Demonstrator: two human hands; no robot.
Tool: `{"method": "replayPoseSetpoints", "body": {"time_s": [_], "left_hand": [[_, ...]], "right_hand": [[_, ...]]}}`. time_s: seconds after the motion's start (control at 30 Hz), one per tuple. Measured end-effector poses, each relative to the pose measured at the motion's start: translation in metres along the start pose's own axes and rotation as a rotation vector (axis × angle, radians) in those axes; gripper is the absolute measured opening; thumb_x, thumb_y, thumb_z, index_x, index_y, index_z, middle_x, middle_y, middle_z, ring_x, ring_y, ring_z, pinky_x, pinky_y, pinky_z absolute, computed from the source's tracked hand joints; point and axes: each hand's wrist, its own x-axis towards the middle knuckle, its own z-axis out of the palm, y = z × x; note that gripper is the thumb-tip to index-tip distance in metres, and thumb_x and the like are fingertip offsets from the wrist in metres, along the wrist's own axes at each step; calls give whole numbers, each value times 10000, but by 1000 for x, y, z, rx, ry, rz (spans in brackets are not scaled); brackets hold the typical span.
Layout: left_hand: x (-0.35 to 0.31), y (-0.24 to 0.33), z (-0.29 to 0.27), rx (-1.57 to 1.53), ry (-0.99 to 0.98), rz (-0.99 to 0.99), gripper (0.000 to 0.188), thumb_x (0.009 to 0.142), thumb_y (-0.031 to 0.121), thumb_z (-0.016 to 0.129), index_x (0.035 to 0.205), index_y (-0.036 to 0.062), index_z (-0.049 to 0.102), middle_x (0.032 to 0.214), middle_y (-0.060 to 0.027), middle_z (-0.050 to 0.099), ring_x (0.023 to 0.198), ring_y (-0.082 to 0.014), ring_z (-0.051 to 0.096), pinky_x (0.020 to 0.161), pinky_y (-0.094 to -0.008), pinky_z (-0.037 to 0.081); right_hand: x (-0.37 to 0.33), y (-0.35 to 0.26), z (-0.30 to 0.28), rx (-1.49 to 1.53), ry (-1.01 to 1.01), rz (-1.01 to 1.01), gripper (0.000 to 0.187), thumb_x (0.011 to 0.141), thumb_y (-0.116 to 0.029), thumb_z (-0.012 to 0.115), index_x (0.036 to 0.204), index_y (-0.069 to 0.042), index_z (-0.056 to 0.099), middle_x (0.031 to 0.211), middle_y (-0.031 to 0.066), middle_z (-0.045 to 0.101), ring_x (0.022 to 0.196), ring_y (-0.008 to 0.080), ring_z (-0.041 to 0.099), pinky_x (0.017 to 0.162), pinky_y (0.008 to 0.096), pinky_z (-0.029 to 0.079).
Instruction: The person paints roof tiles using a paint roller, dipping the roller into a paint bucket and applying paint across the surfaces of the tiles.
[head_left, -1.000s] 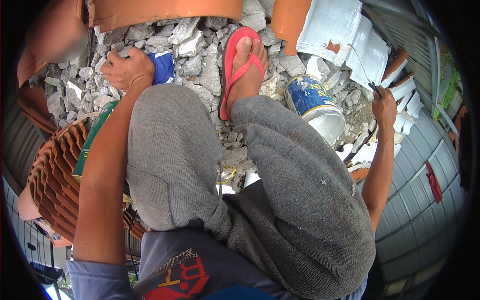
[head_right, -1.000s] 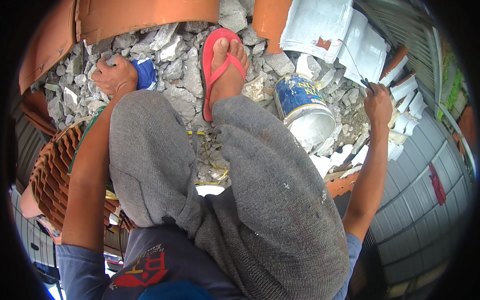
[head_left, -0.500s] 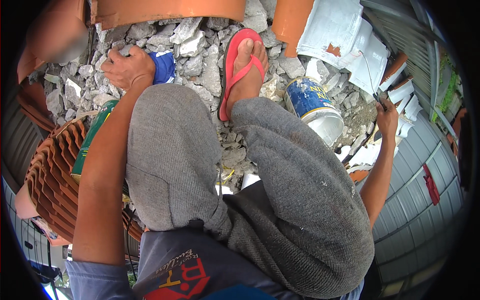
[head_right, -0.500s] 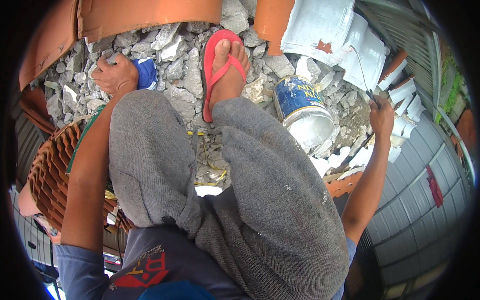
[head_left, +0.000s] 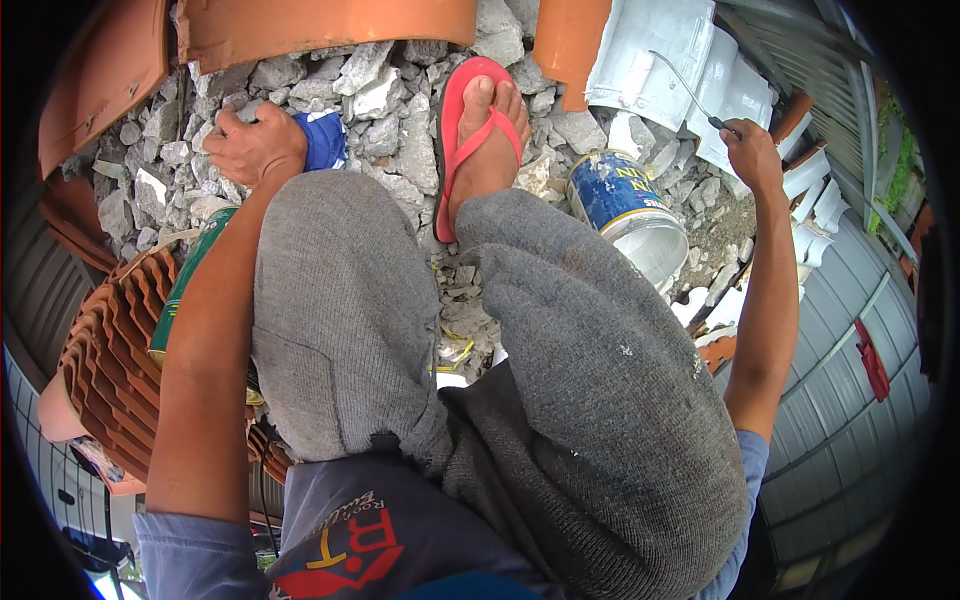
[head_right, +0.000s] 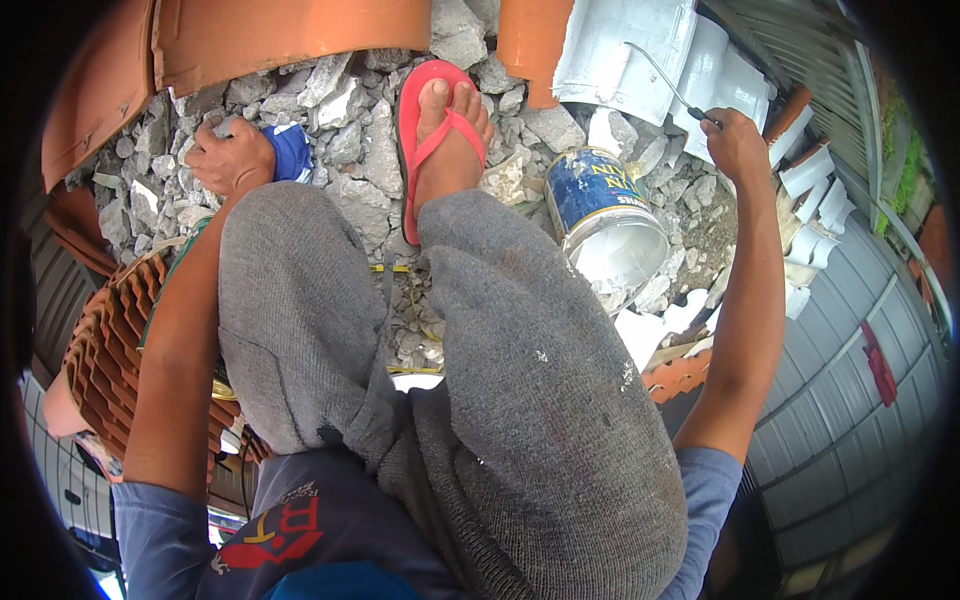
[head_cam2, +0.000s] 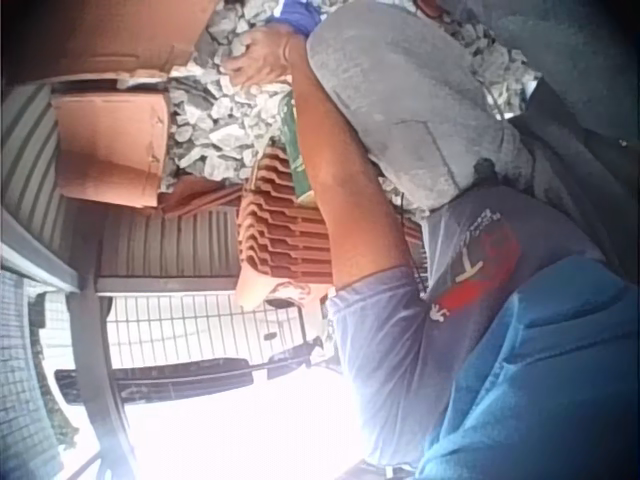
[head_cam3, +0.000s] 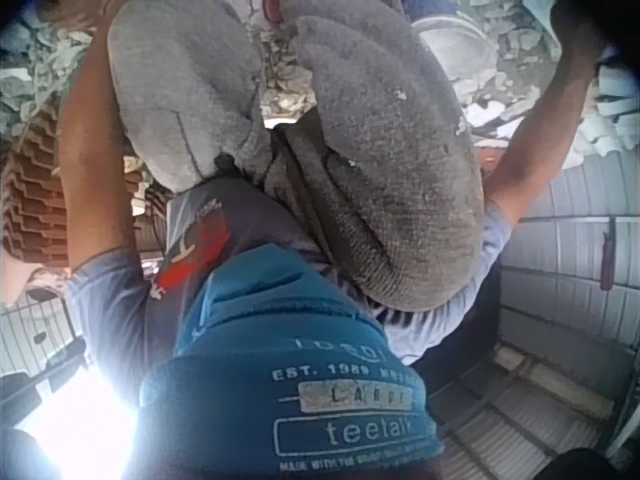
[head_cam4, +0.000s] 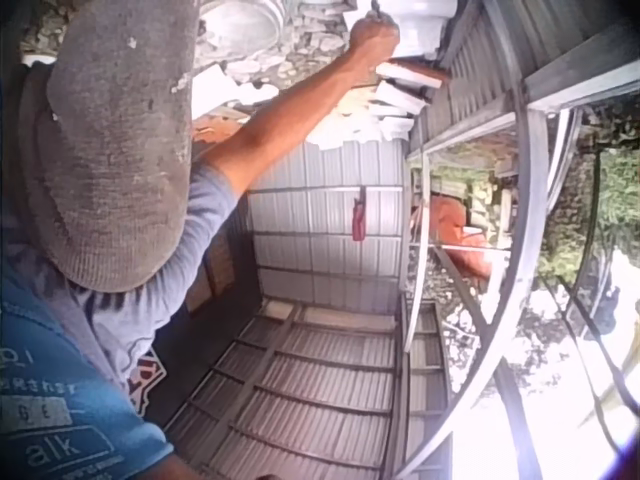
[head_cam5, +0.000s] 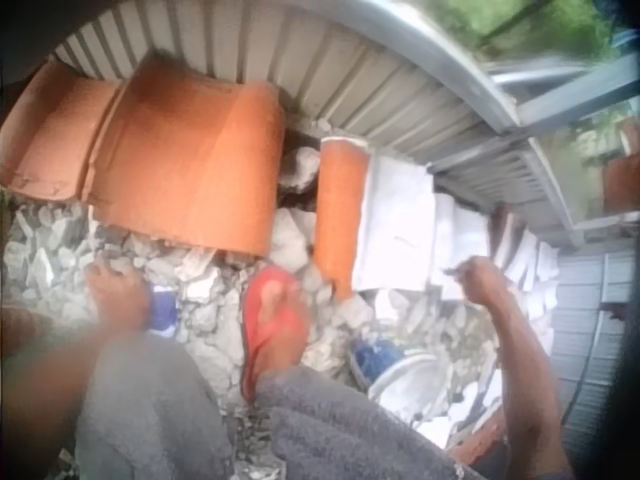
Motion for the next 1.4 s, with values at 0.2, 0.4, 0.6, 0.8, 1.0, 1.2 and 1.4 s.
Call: {"method": "replayPoseSetpoints", "body": {"time_s": [0.2,0.4,0.6,0.8,1.0,1.2,1.4], "left_hand": [[-3,6,-5,-17,-36,-26,499,704,342,630,1150,131,706,1102,-172,531,1002,-370,556,892,-501,464],[-1,4,-6,7,-43,-18,488,711,339,630,1144,129,711,1107,-179,531,1020,-374,557,912,-498,463],[-4,6,-1,-19,-28,-3,488,705,336,632,1144,138,712,1100,-171,535,1019,-369,558,909,-492,464],[-1,0,-6,-7,-13,4,443,726,320,619,1130,163,714,1084,-152,539,993,-360,563,893,-497,466],[-2,8,-14,-22,-65,-1,453,742,320,610,1153,148,692,1112,-165,531,1036,-364,553,915,-508,457],[-2,6,-11,-1,-45,-32,444,739,316,606,1143,157,696,1107,-156,533,1022,-363,555,902,-506,459],[-4,8,-12,-18,-27,-13,421,732,311,605,1109,153,705,1084,-167,541,998,-369,556,892,-506,463]], "right_hand": [[5,44,-25,-84,-19,41,272,919,-239,666,1104,-62,758,993,211,731,954,379,702,838,430,525],[5,27,-6,-62,2,-31,257,932,-250,650,1115,-108,760,1019,224,729,982,408,698,868,469,532],[0,72,-35,-88,-14,24,250,915,-241,665,1078,-82,768,980,237,729,965,403,707,849,465,536],[-43,77,-22,121,-13,119,236,904,-240,684,1058,-86,775,962,224,731,929,390,708,855,442,534],[-26,7,-9,19,-69,44,209,902,-241,677,1024,-99,771,1042,174,720,998,383,684,890,471,532],[3,-30,-28,-9,-66,-116,214,910,-243,678,1032,-90,764,1060,162,722,1002,367,683,895,445,524],[-36,-7,-36,432,-157,-116,269,922,-194,706,1078,23,726,917,118,718,843,257,660,803,371,507]]}}
